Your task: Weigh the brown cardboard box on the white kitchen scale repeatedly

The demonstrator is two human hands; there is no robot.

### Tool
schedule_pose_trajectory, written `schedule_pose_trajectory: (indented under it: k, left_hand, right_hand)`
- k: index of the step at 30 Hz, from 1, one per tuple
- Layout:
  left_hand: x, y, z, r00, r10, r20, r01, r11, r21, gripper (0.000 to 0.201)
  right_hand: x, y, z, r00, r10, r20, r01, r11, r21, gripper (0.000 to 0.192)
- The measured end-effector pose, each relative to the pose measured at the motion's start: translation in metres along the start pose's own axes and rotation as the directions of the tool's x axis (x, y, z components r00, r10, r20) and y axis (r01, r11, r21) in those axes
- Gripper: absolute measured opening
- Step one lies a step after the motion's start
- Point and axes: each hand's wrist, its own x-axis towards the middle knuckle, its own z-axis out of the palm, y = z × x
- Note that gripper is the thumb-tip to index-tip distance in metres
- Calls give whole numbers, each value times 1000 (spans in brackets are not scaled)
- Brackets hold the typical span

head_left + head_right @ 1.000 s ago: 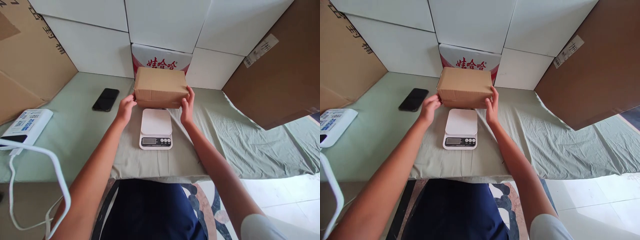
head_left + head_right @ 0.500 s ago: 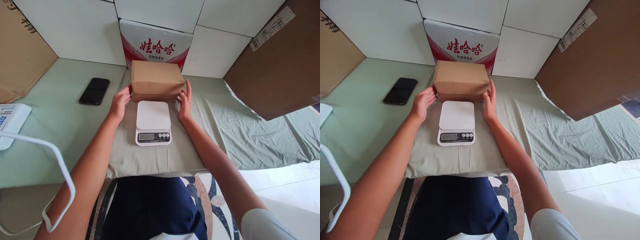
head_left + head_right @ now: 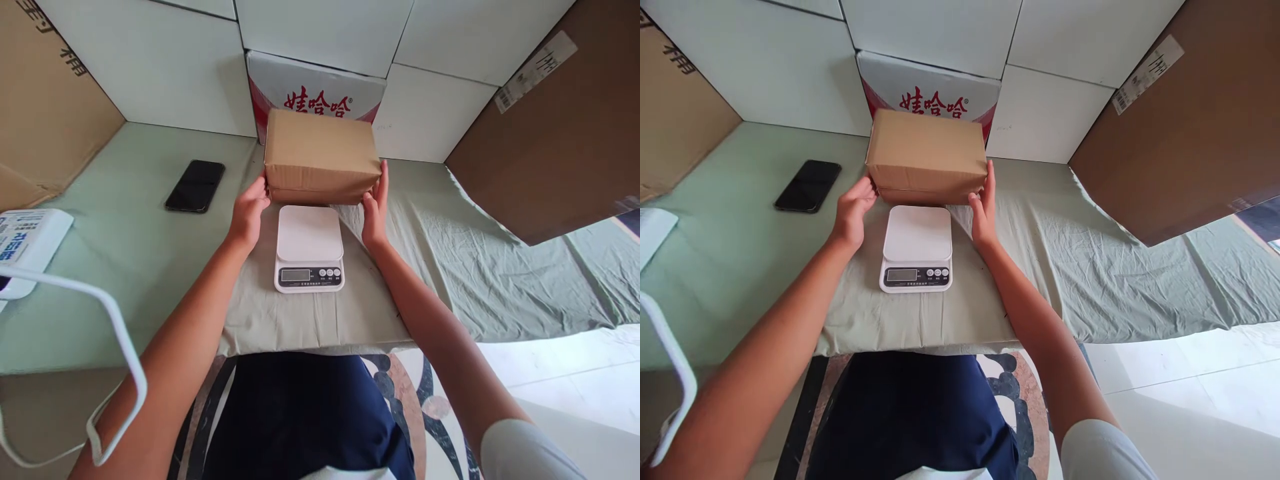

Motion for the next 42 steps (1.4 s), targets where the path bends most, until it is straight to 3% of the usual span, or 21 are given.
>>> schedule_pose_trajectory:
  k: [3,8,12,23,30,36,39,42]
  left_hand:
    - [-31,23,1,997,65,-42,-66,998,-21,63]
    - [-107,43,-19,999,-2,-54,6,998,67,58]
    - [-136,45,-31,995,-30,-94,41,992,115,56]
    - [-128,49,-26,978,-98,-183,118,987,104,55]
    - [-124,56,-24,980,-86,-181,103,990,91,51]
    - [-128,53,-23,982,-137,-133,153,981,116,57]
    - [-112,59,-20,980,-130,-149,145,985,97,59]
    - [-69,61,-16,984,-100,-148,107,993,42,56]
  right_hand:
    - [-17,-23,-6,988,-69,-141,71,997,6,86]
    - [-76,-46,-21,995,-55,-88,48,995,-82,88]
    - [-102,-51,-25,999,-41,-29,38,995,-89,85]
    - [-106,-52,-21,1000,-7,-3,7,989,-148,84]
    - [-97,-64,-27,994,72,-86,-81,992,-101,86]
    - [-100,-67,-27,998,63,-11,-63,996,-62,82]
    - [-88,-74,-28,998,57,-4,-57,998,-40,76]
    - [-54,-73,-25,1000,22,-17,-22,1000,18,74]
